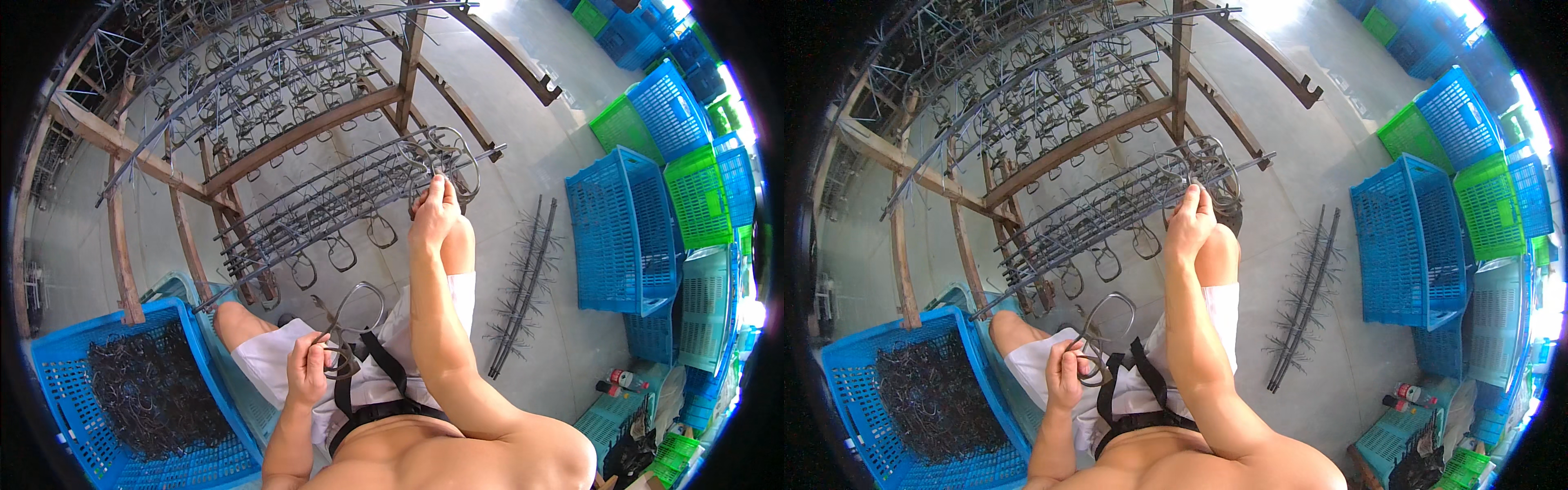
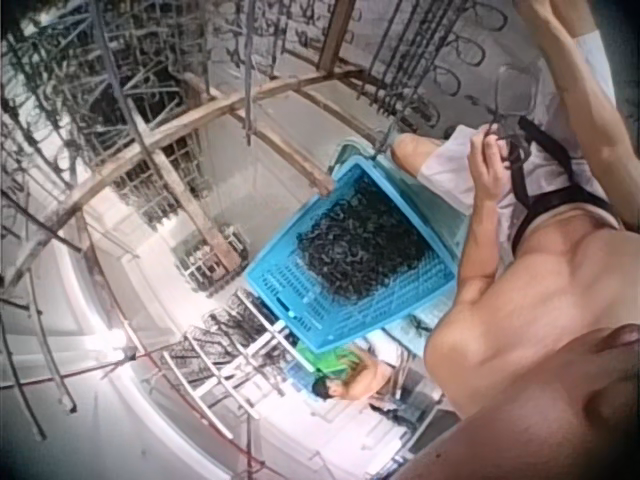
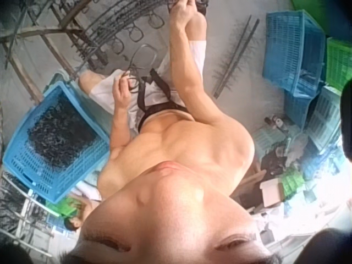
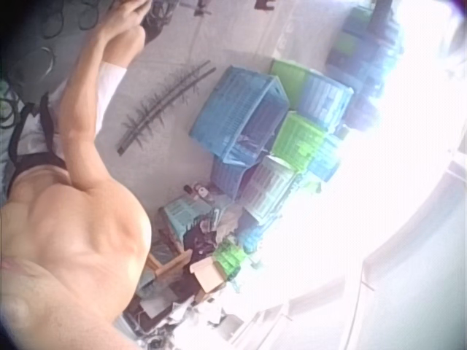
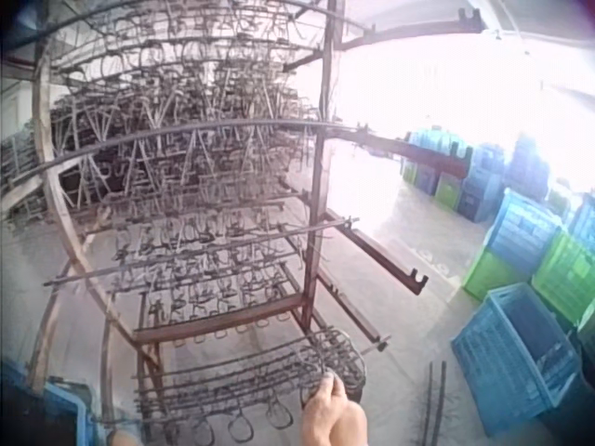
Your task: The person repeatedly picks small metal hooks from a blue basket and attaches them to a multi-tiered metal rack. The person handles the hooks one at a time, placing them onto horizontal bars of the rack.
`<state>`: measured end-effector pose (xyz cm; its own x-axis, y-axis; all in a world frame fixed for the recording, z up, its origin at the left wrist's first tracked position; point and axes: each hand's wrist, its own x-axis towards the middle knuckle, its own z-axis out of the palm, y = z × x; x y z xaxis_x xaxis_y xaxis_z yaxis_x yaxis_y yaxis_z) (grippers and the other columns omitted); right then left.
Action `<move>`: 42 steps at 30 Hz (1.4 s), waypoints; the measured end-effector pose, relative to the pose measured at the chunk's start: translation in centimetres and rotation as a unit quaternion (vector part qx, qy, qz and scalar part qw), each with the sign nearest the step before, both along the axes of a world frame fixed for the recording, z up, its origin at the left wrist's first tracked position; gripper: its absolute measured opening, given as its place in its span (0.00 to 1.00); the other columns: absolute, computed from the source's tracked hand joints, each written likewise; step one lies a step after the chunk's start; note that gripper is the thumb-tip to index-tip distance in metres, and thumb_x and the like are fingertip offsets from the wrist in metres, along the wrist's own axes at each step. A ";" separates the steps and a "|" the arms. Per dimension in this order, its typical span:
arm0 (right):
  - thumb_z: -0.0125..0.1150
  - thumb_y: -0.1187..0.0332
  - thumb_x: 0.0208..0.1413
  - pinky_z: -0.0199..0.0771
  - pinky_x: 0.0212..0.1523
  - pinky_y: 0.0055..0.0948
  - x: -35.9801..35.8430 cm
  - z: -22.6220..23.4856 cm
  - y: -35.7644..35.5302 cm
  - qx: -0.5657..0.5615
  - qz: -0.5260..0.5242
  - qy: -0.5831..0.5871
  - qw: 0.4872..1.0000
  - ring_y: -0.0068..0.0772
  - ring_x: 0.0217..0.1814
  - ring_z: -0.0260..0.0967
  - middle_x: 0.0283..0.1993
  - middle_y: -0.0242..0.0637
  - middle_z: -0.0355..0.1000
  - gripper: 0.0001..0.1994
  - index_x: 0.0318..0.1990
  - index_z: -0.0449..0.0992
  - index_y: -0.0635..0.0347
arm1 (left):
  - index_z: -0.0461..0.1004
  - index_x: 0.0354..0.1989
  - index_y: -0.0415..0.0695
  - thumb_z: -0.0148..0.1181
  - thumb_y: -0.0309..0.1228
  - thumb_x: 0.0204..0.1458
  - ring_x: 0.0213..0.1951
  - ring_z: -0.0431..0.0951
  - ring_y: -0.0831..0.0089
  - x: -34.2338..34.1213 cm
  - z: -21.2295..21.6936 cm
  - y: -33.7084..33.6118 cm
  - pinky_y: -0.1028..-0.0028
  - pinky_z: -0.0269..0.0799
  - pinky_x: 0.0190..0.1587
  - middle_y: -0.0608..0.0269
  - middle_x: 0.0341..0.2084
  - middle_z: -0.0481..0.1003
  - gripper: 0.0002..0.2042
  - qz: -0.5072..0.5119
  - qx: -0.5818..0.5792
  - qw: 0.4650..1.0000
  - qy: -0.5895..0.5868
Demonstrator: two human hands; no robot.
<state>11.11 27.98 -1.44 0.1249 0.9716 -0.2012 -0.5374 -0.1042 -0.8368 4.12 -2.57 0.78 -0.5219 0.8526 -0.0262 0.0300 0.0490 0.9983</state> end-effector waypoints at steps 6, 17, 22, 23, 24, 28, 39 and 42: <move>0.52 0.67 0.59 0.49 0.13 0.15 0.5 -0.2 0.6 -0.003 0.058 0.028 0.998 0.12 0.14 0.49 0.19 0.23 0.59 0.09 0.39 0.73 0.64 | 0.66 0.43 0.34 0.43 0.31 0.60 0.21 0.65 0.82 0.0 -0.2 0.5 0.81 0.63 0.25 0.63 0.26 0.72 0.12 0.038 -0.015 0.999 -0.018; 0.52 0.68 0.59 0.49 0.21 0.11 0.3 -0.7 0.4 0.058 0.092 -0.104 0.989 0.08 0.22 0.50 0.24 0.19 0.63 0.13 0.47 0.73 0.67 | 0.69 0.41 0.35 0.44 0.31 0.59 0.19 0.62 0.84 -0.5 0.7 0.6 0.82 0.59 0.22 0.68 0.17 0.66 0.12 0.017 -0.033 0.999 -0.012; 0.52 0.68 0.59 0.46 0.18 0.11 0.6 -0.2 0.0 0.056 0.117 -0.091 0.987 0.07 0.19 0.48 0.23 0.19 0.61 0.12 0.46 0.74 0.64 | 0.69 0.42 0.35 0.44 0.32 0.60 0.19 0.62 0.84 -0.5 0.5 -0.2 0.82 0.58 0.21 0.68 0.16 0.66 0.12 0.032 -0.022 0.999 -0.023; 0.52 0.68 0.59 0.47 0.21 0.10 0.6 0.1 -0.3 0.047 0.137 -0.086 0.986 0.06 0.21 0.49 0.25 0.18 0.63 0.13 0.47 0.73 0.66 | 0.69 0.42 0.35 0.44 0.32 0.60 0.19 0.62 0.84 -0.6 0.4 -0.4 0.82 0.59 0.22 0.68 0.16 0.66 0.12 0.034 -0.021 0.999 -0.027; 0.52 0.68 0.59 0.52 0.21 0.12 0.7 -0.5 -0.3 0.061 0.151 -0.097 0.982 0.08 0.22 0.52 0.25 0.20 0.65 0.13 0.47 0.73 0.66 | 0.69 0.42 0.35 0.44 0.32 0.60 0.19 0.62 0.84 -0.6 0.2 -0.4 0.82 0.59 0.22 0.68 0.16 0.66 0.12 0.034 -0.020 0.999 -0.031; 0.53 0.70 0.58 0.62 0.27 0.16 0.2 -0.6 -0.7 0.161 0.122 -0.269 0.942 0.13 0.27 0.60 0.25 0.22 0.68 0.13 0.47 0.73 0.66 | 0.69 0.42 0.35 0.44 0.32 0.60 0.19 0.62 0.84 -0.4 0.4 -0.3 0.82 0.59 0.22 0.68 0.17 0.66 0.12 0.038 -0.018 0.998 -0.041; 0.53 0.69 0.58 0.64 0.29 0.16 0.1 0.6 -1.0 0.166 0.102 -0.359 0.913 0.14 0.28 0.61 0.27 0.28 0.71 0.12 0.47 0.73 0.64 | 0.70 0.42 0.36 0.44 0.30 0.59 0.19 0.61 0.86 -0.3 1.6 1.2 0.83 0.57 0.21 0.70 0.16 0.66 0.11 0.032 -0.010 0.998 -0.045; 0.53 0.68 0.58 0.65 0.33 0.18 0.4 -0.6 -0.2 0.175 0.080 -0.319 0.928 0.16 0.30 0.62 0.30 0.32 0.72 0.12 0.47 0.74 0.65 | 0.70 0.42 0.36 0.45 0.30 0.59 0.19 0.61 0.86 -0.3 1.9 1.5 0.83 0.57 0.21 0.71 0.16 0.65 0.11 0.020 -0.004 0.999 -0.025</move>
<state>11.50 27.78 -2.03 -0.0407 0.9800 0.1950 0.0789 0.1977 -0.9771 3.84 -1.06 2.64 -0.5539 0.8305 -0.0595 -0.0227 0.0564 0.9981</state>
